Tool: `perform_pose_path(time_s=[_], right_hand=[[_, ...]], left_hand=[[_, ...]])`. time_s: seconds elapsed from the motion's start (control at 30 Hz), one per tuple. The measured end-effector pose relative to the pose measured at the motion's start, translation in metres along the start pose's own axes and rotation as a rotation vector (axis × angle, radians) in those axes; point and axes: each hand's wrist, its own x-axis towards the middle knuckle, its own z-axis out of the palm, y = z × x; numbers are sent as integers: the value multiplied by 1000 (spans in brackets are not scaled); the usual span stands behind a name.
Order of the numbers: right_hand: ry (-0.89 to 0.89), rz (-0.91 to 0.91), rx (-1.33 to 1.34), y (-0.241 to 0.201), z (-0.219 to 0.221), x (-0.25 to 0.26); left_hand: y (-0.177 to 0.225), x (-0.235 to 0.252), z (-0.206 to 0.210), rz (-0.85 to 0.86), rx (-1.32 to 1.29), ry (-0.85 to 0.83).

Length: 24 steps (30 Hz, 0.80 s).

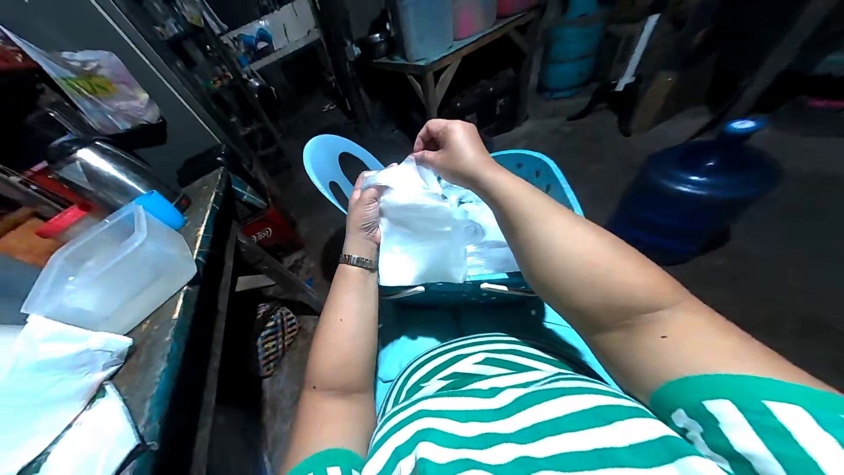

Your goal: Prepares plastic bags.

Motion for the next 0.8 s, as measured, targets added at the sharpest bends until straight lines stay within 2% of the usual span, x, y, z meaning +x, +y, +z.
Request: perform_pose_path(time_s=[0.13,0.27,0.4,0.57,0.7,0.8], right_hand=[[32,-100,-12,-1,8,-3],[32,-104,-5,-2,9,-5],[47,-109,8,0,10,-4],[9,-37,42,-3,7,-4],[-4,23,104,-2,8,-4],[-21,85,153,-2,7,-3]], left_hand=[[7,-9,5,-24,59,13],[5,-9,2,-41,37,-71],[3,-2,2,-45,7,43],[3,-3,2,-18,10,57],[3,-5,0,-96,-33,-19],[2,-7,-2,-81,-88,-67]])
